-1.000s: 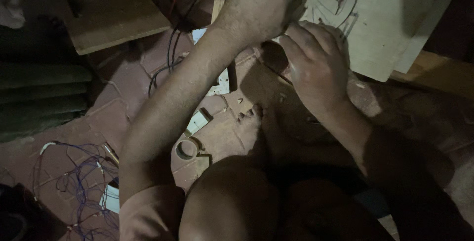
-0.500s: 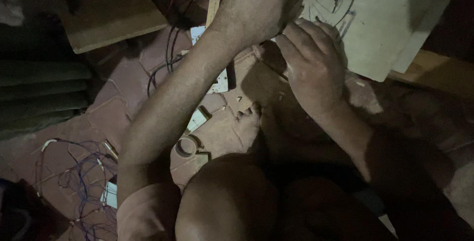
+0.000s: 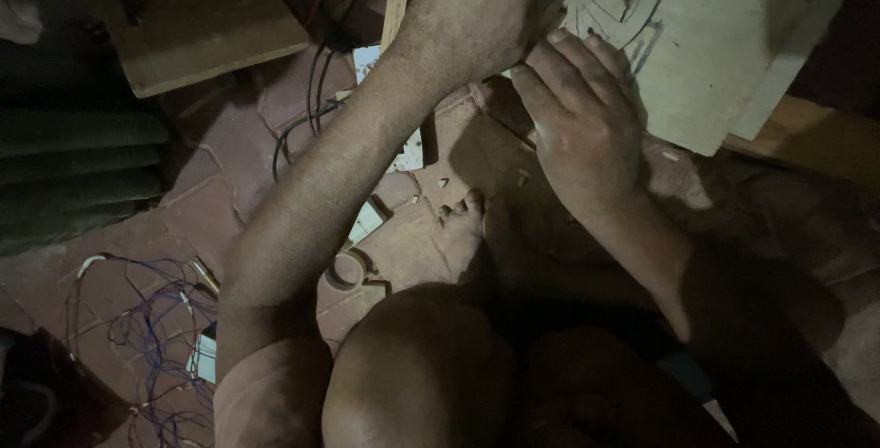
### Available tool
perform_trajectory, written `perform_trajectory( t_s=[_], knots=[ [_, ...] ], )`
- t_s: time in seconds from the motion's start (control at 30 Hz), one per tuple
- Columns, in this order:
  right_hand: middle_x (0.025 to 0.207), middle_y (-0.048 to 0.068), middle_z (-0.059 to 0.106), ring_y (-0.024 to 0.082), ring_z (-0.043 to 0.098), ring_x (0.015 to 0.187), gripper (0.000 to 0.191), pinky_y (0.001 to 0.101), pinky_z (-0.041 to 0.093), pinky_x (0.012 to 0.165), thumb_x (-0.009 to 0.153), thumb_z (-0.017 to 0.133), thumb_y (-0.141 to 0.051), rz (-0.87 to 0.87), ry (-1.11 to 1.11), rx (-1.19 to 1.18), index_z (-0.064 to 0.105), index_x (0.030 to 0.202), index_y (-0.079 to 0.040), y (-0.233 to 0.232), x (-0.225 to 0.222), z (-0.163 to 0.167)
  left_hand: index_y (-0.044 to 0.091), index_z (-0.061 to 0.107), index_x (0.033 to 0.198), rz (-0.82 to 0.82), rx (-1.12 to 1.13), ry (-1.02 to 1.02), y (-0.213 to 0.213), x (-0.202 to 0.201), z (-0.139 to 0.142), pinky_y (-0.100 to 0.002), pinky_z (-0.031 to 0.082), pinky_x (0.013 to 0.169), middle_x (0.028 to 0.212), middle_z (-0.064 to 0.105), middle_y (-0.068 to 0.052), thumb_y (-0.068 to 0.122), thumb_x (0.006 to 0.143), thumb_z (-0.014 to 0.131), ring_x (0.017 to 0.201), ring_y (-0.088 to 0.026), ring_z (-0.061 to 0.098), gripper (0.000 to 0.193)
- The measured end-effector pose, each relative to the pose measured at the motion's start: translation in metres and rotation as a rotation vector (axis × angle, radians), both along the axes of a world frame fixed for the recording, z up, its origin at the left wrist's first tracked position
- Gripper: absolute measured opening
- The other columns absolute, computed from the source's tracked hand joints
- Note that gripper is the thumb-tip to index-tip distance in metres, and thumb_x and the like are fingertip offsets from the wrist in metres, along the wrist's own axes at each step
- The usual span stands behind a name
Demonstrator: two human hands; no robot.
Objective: The person sits on the floor and rubs/scrapes the surface of a carved wooden wheel-shaped decoration by hand, working over its spokes and edges, then lifts the piece up with both hands and continues working on it.
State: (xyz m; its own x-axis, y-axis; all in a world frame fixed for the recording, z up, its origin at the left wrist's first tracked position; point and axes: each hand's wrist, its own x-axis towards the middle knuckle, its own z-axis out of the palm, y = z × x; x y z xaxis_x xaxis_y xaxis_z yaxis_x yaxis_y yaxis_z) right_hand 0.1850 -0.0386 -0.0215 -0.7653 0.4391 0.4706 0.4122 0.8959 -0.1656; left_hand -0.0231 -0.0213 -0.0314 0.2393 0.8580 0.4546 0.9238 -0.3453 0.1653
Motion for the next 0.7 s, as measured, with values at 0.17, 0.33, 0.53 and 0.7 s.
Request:
perform_trajectory(
  t_s=[0.17,0.33,0.53,0.7],
  knots=[
    [0.136,0.009,0.070,0.026,0.057,0.141,0.020,0.0459,0.040,0.129,0.103,0.078,-0.003,0.009,-0.019,-0.042,0.080,0.122,-0.006,-0.0014,0.0030,0.0006,0.003,0.070,0.118,0.034,-0.155,-0.130,0.0000,-0.0008,0.0029,-0.034,0.061,0.058,0.085,0.073,-0.010,0.027,0.099,0.076,0.067,-0.019,0.071,0.032],
    [0.138,0.010,0.070,0.027,0.057,0.142,0.013,0.0459,0.035,0.131,0.106,0.076,-0.004,0.007,-0.052,-0.031,0.079,0.119,-0.005,0.0000,0.0032,0.0005,0.003,0.073,0.110,0.064,-0.217,-0.246,0.0008,-0.0003,0.0081,-0.038,0.062,0.060,0.077,0.073,-0.011,0.027,0.100,0.077,0.067,-0.023,0.073,0.026],
    [0.140,0.011,0.070,0.027,0.056,0.145,0.019,0.0455,0.034,0.132,0.105,0.074,-0.005,0.010,-0.102,-0.054,0.080,0.123,-0.008,0.0009,0.0059,0.0031,0.002,0.074,0.110,0.054,-0.234,-0.215,0.0033,-0.0001,0.0091,-0.039,0.062,0.058,0.077,0.073,-0.013,0.029,0.098,0.078,0.065,-0.025,0.073,0.030],
    [0.139,0.012,0.071,0.029,0.058,0.143,0.021,0.0459,0.035,0.131,0.103,0.074,-0.005,0.020,-0.098,-0.075,0.080,0.123,-0.006,0.0016,0.0057,0.0055,0.002,0.073,0.112,0.075,-0.253,-0.155,0.0054,0.0010,0.0081,-0.037,0.063,0.055,0.078,0.073,-0.014,0.031,0.093,0.079,0.065,-0.023,0.073,0.035]
  ],
)
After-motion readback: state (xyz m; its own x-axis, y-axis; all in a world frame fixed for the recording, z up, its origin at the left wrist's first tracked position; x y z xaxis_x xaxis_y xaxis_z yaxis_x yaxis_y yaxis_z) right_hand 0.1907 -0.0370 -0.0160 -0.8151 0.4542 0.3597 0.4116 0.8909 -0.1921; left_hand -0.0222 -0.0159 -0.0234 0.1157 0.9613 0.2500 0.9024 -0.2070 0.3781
